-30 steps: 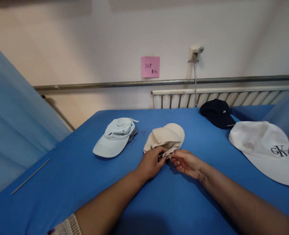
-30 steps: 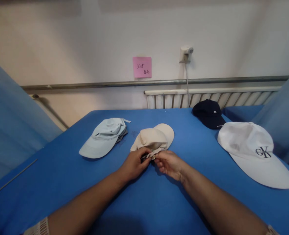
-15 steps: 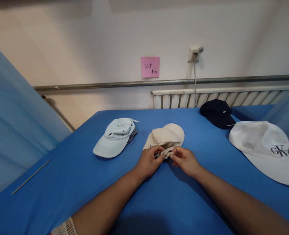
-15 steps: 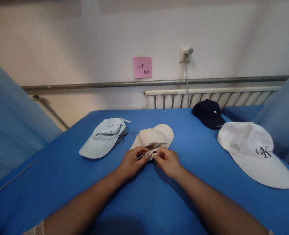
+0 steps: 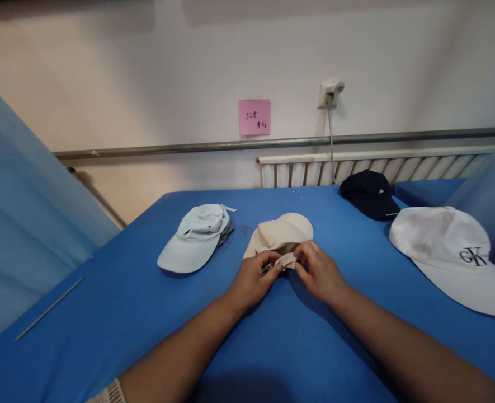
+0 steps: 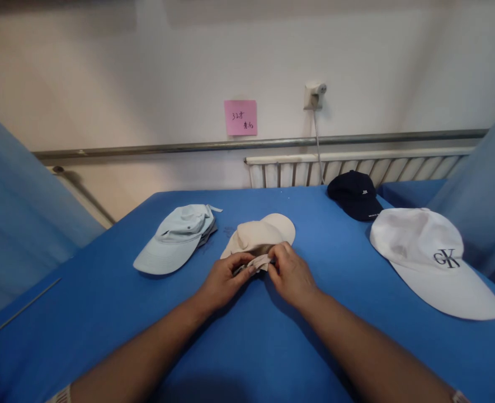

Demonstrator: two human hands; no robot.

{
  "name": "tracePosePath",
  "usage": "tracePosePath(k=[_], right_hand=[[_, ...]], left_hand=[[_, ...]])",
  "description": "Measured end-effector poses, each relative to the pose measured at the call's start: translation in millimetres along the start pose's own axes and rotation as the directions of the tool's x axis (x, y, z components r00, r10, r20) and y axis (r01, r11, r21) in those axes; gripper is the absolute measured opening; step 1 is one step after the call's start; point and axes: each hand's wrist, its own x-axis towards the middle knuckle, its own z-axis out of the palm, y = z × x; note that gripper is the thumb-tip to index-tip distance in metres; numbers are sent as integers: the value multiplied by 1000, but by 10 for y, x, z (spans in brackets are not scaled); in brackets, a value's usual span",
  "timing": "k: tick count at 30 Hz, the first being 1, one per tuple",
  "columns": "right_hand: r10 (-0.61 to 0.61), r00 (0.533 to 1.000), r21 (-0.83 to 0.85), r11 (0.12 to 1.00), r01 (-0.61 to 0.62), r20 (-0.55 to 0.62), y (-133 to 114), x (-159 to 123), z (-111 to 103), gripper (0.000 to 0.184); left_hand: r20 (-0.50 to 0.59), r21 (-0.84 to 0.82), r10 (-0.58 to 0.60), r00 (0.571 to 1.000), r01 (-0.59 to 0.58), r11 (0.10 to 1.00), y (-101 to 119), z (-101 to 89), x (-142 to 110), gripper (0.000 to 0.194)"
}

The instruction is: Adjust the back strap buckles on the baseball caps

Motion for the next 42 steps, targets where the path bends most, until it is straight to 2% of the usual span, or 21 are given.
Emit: tracePosePath(k=[3, 8, 11, 13, 18, 21, 25, 29, 32, 34, 37, 39, 42], right_hand=[[-109, 994, -55, 993, 108, -4, -12, 0, -52, 11], [-264, 963, -91, 959, 267, 49, -39, -19, -162, 12], [-230, 972, -26, 972, 232, 48, -65, -27, -173, 10], [-203, 977, -15, 979, 204, 62, -76, -26, -148, 15], [-205, 969, -156, 962, 225, 135, -97, -20, -95, 14], [-229, 956, -136, 957, 255, 182, -136, -39, -114, 13], [-216, 970, -46, 974, 222, 111, -162, -51, -144, 30], [-214, 958, -193, 949, 250, 189, -120, -6, -129, 8], [-221, 946, -302, 909, 287, 237, -76, 34, -95, 4], [-227, 954, -363, 887, 287, 198, -39, 54, -70, 5], [-181, 983, -456, 874, 168, 14, 34, 73, -38, 13], [-142, 986, -475, 876, 87, -82, 75, 78, -28, 16], [-111, 989, -454, 889, 56, -95, 71, 71, -45, 14]], left_hand=[[-29, 61, -13, 999, 15, 998, -37, 0, 14, 22], [-172, 127, -37, 984, 60, 990, -121, -51, 60, 20], [-195, 135, -6, 981, 33, 990, -100, -68, 50, 17], [-173, 167, 33, 984, -3, 986, -66, -56, 23, 16], [-108, 292, 172, 979, -134, 947, -29, -3, -43, 12], [-107, 405, 270, 957, -206, 891, -51, -10, -56, 16], [-86, 483, 415, 906, -326, 813, -83, -43, -63, 20], [-21, 494, 530, 848, -452, 743, -108, -30, -74, 20], [-4, 484, 584, 812, -510, 712, -120, -13, -76, 19], [11, 482, 612, 791, -540, 690, -112, -16, -76, 16], [36, 506, 635, 772, -562, 654, -75, -35, -82, 13], [44, 533, 642, 765, -562, 633, -49, -45, -88, 12], [43, 566, 647, 761, -552, 612, -37, -46, -92, 12]])
